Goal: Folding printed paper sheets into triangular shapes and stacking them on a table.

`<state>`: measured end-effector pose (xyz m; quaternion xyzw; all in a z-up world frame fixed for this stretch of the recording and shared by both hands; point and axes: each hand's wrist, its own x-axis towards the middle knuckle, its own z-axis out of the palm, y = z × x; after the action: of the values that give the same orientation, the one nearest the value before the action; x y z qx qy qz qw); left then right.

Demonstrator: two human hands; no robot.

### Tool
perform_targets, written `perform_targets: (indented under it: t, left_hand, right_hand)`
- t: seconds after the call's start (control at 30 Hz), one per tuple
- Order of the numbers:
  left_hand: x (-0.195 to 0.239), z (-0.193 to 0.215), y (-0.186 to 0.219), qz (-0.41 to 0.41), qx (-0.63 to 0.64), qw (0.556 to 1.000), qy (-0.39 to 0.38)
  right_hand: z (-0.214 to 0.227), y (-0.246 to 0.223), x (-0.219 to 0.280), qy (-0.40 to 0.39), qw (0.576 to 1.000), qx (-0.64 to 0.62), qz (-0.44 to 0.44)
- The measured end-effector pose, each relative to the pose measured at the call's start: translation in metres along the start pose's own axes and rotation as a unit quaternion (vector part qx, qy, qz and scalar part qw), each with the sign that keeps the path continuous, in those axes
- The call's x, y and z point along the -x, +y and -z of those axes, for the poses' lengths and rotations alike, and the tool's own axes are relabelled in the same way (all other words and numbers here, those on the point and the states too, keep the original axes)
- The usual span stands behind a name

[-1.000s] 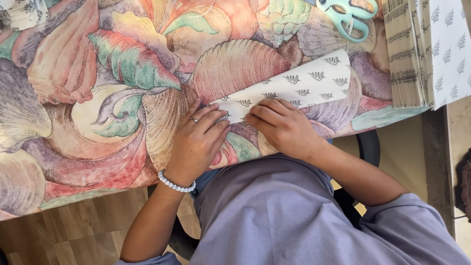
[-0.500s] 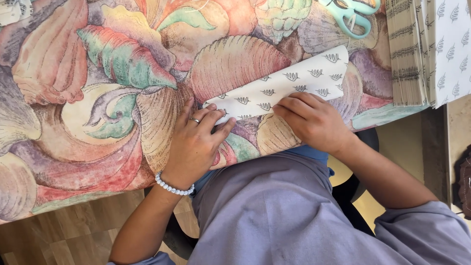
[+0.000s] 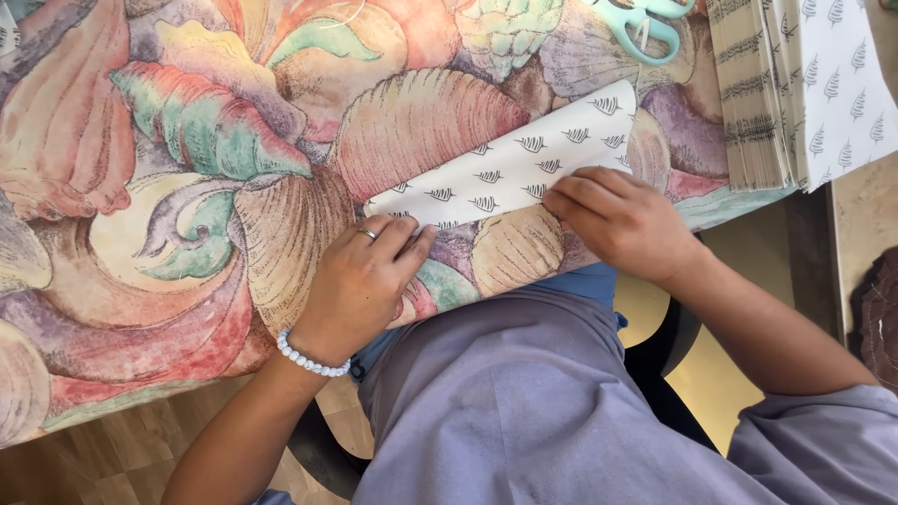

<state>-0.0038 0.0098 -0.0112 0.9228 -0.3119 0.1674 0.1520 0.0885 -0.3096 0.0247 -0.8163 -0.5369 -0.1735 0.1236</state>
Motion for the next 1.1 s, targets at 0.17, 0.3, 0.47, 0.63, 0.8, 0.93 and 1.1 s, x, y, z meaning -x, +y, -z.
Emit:
perform_targets:
  t: [0.17, 0.3, 0.47, 0.63, 0.8, 0.93, 1.1]
  left_hand:
    - [-0.004, 0.004, 0.000, -0.002, -0.001, 1.000, 0.000]
    - [0.000, -0.003, -0.002, -0.007, -0.017, 1.000, 0.011]
    - [-0.005, 0.001, 0.004, -0.003, -0.032, 0.999, 0.013]
    - [-0.006, -0.002, 0.003, 0.011, -0.047, 0.999, 0.009]
    - [-0.009, 0.000, 0.003, 0.001, -0.031, 0.999, 0.014]
    - [-0.011, 0.003, 0.007, -0.009, -0.051, 0.998, 0.022]
    - [-0.015, 0.009, 0.008, -0.020, -0.044, 0.999, 0.022]
  right_hand:
    - [-0.009, 0.007, 0.017, 0.018, 1.000, 0.007, -0.003]
    - [-0.016, 0.008, 0.022, 0.028, 0.999, -0.013, -0.015]
    - [-0.014, -0.004, 0.002, 0.039, 0.997, -0.052, -0.031]
    - [-0.024, -0.010, -0.003, 0.056, 0.996, -0.059, -0.023]
    - [-0.015, -0.003, -0.002, 0.040, 0.999, -0.021, -0.013]
    - [-0.018, 0.005, 0.014, 0.033, 0.999, -0.011, -0.010]
    - [-0.017, 0.005, 0.013, 0.032, 0.999, -0.011, 0.007]
